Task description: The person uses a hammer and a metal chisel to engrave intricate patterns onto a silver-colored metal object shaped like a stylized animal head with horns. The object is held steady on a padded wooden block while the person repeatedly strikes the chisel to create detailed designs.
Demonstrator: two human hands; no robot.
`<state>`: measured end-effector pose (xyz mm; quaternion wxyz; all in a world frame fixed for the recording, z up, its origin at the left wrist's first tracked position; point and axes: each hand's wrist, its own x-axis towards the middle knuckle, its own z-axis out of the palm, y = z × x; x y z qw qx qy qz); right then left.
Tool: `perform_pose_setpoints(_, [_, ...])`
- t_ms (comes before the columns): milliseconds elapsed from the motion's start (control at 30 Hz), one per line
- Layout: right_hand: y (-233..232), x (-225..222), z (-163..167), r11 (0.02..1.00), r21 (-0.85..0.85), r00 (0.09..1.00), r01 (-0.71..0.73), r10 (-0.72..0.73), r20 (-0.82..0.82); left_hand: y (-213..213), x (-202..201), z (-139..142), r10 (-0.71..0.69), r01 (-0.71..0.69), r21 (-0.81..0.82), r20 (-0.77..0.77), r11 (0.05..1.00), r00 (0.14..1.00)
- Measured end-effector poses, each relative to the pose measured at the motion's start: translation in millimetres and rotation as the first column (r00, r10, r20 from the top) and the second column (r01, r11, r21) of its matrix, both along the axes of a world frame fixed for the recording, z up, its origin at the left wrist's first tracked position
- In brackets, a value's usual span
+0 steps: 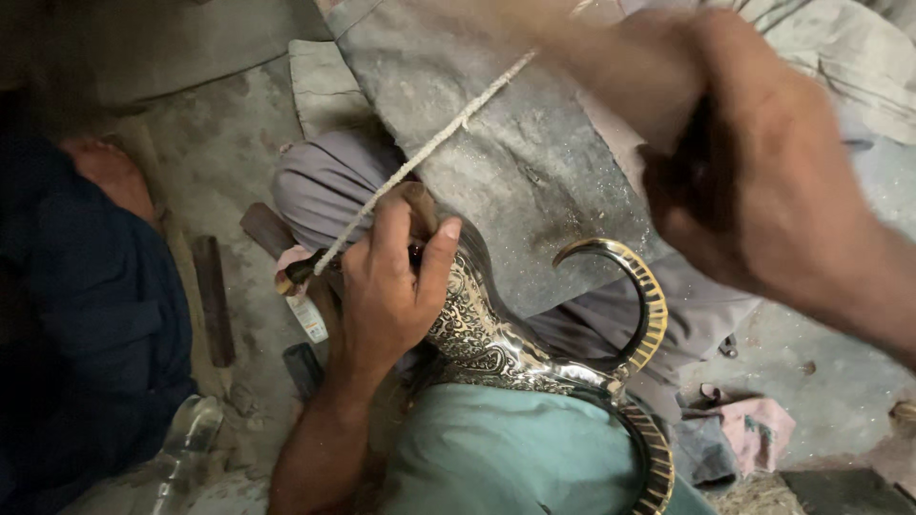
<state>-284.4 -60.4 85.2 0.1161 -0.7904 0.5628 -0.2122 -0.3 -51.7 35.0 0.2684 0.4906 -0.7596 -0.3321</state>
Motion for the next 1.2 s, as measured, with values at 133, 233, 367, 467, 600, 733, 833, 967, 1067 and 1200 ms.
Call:
perform_pose_setpoints(133, [-1.3, 0.7, 2.5, 0.998, -0.058, 0.989, -0.008, 0.0, -0.148, -0.4, 0.5, -1.2, 0.003, -0.003, 0.007, -0.032, 1.0, 0.999])
perform_pose_setpoints(233, [-1.6, 5.3, 6.7, 0.998, 0.036, 0.998, 0.055, -0.056, 0.029, -1.6, 2.7, -2.5, 0.01, -0.009, 0.032, -0.049, 0.999, 0.999])
perform_pose_setpoints(367, [-4.5, 7.6, 15.8, 0.998, -0.064, 0.946, -0.015, -0.006, -0.325, -4.5, 5.2, -4.0, -0.017, 0.015, -0.027, -0.061, 1.0, 0.998])
perform_pose_setpoints(467, [-5.0, 11.3, 17.9, 0.971, 0.159, 0.984, 0.18, -0.175, -0.04, -4.3, 6.1, -2.7, 0.004, -0.001, 0.071, -0.039, 0.997, 0.999])
perform_pose_setpoints(600, [-3.1, 12.1, 21.5, 0.998, 0.013, 0.95, 0.063, -0.056, -0.309, -4.2, 5.9, -2.2, 0.013, -0.012, 0.033, -0.029, 0.999, 1.0])
perform_pose_setpoints(733, [-1.0, 14.4, 32.0, 0.994, 0.061, 0.946, 0.095, -0.071, -0.315, -5.5, 5.8, -3.8, 0.031, -0.025, 0.113, -0.044, 0.993, 0.999])
perform_pose_setpoints(833, [-2.5, 20.3, 43.9, 0.989, 0.138, 0.916, 0.062, -0.001, -0.4, -5.0, 6.1, -3.2, 0.024, -0.019, 0.093, -0.056, 0.996, 0.998])
perform_pose_setpoints(967, [-8.3, 31.9, 53.3, 0.996, 0.054, 0.969, 0.069, -0.054, -0.242, -2.8, 5.7, -1.0, 0.008, -0.01, -0.019, -0.092, 1.0, 0.996])
perform_pose_setpoints(1067, [-9.4, 35.9, 55.6, 0.992, 0.111, 0.894, 0.062, -0.006, -0.447, -3.7, 8.0, -1.5, 0.003, 0.004, 0.082, -0.09, 0.997, 0.996])
perform_pose_setpoints(1200, [-8.9, 32.3, 51.0, 0.997, 0.041, 0.967, 0.058, -0.046, -0.251, -3.2, 10.4, -5.0, 0.029, -0.023, 0.081, -0.078, 0.996, 0.996])
